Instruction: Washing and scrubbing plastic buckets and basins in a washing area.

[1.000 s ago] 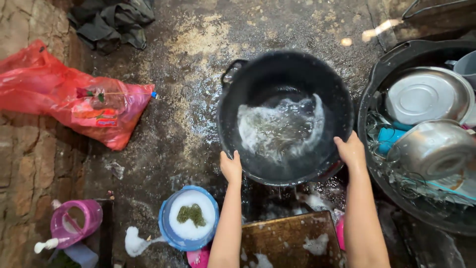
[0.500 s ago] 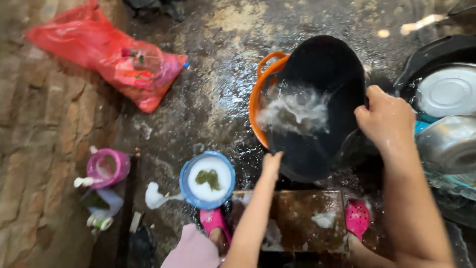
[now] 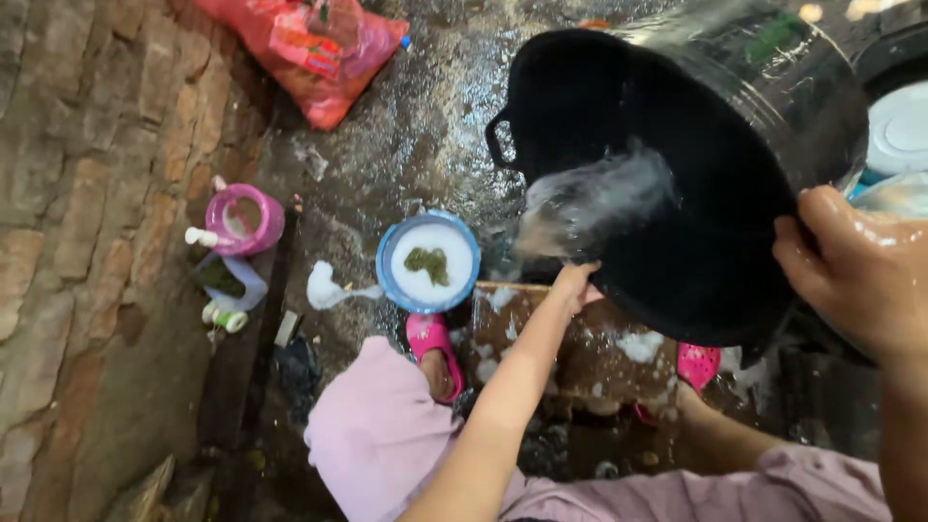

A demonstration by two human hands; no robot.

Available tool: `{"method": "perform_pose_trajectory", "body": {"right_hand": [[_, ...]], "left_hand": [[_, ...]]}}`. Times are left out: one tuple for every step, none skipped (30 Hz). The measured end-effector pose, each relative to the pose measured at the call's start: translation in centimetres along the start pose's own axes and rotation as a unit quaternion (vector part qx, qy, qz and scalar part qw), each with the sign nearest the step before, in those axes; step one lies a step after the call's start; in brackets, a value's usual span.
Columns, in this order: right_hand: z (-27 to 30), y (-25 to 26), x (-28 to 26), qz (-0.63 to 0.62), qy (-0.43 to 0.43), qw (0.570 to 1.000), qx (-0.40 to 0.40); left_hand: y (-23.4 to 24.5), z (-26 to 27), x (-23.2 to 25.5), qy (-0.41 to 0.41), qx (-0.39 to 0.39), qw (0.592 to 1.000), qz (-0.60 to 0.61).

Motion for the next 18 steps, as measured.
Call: {"method": "perform_pose_trajectory", "body": {"right_hand": [[0.7, 1.0, -1.0, -0.006, 0.028, 1.0, 0.008], [1.4, 1.9, -2.0, -0.012, 0.056, 0.998, 0.015], [2.0, 2.7, -2.5, -0.012, 0.058, 0.998, 0.016], [2.6, 3.7, -3.6, -0.031, 0.093, 0.995, 0.025], [3.2, 4.6, -4.6, -0.048, 0.127, 0.99, 0.035], [3.7, 5.3, -5.1, -0.048, 0.129, 0.99, 0.037], [4.3, 5.6, -6.2, -0.086, 0.16, 0.983, 0.012], [4.9, 6.0, -7.2, -0.124, 0.191, 0.974, -0.013], [5.3, 6.0, -7.6, -0.122, 0.193, 0.974, -0.012], [5.7, 5.5, -7.9, -0.043, 0.207, 0.977, -0.02], [6.2, 4.9, -8.2, 0.035, 0.22, 0.975, -0.028], [6.0, 5.1, -8.6, 0.035, 0.222, 0.974, -0.026], [6.1, 5.1, -9.4, 0.024, 0.253, 0.967, -0.028], [6.2, 5.2, -10.2, 0.013, 0.284, 0.958, -0.03], [5.2, 5.2, -11.2, 0.012, 0.287, 0.958, -0.028], [4.2, 5.8, -12.3, -0.004, 0.293, 0.956, 0.004], [3.3, 6.4, -13.4, -0.02, 0.298, 0.954, 0.035], [2.5, 5.5, -13.4, -0.022, 0.3, 0.953, 0.035]], "left_hand": [[0.1, 0.0, -0.7, 0.01, 0.003, 1.0, -0.003], [0.3, 0.1, -1.4, 0.021, 0.005, 1.0, -0.006], [0.3, 0.1, -1.7, 0.018, 0.005, 1.0, -0.004], [0.1, 0.1, -2.1, 0.025, -0.005, 1.0, -0.002], [-0.2, 0.0, -2.5, 0.031, -0.015, 0.999, 0.0], [-0.1, 0.1, -2.3, 0.028, -0.017, 0.999, 0.0], [-0.4, 0.2, -2.1, 0.036, -0.03, 0.999, 0.008], [-0.7, 0.3, -2.0, 0.044, -0.042, 0.998, 0.015], [-1.2, 1.5, -0.9, 0.041, -0.044, 0.998, 0.016], [-0.9, 2.6, -1.1, 0.107, -0.012, 0.994, -0.029], [-0.4, 4.0, -1.2, 0.171, 0.022, 0.982, -0.073], [-0.6, 4.6, 0.1, 0.168, 0.021, 0.983, -0.072], [-0.5, 5.2, 1.1, 0.179, 0.034, 0.979, -0.094], [-0.3, 5.8, 2.2, 0.19, 0.047, 0.974, -0.117], [0.4, 4.5, 2.7, 0.187, 0.049, 0.974, -0.115], [1.0, 2.8, 4.0, 0.137, 0.049, 0.984, -0.106], [1.8, 1.3, 5.2, 0.088, 0.051, 0.99, -0.096], [3.2, 0.4, 5.6, 0.087, 0.053, 0.99, -0.094]]}}
Point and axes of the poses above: each hand's wrist, its own z-axis away from the middle knuckle, its own y-axis out of the back of the hand, x = y × z, the point moved 9 cm from there along -z, towards the middle knuckle, and after that the axes turned 10 degrees about x, right-handed, at the moved point
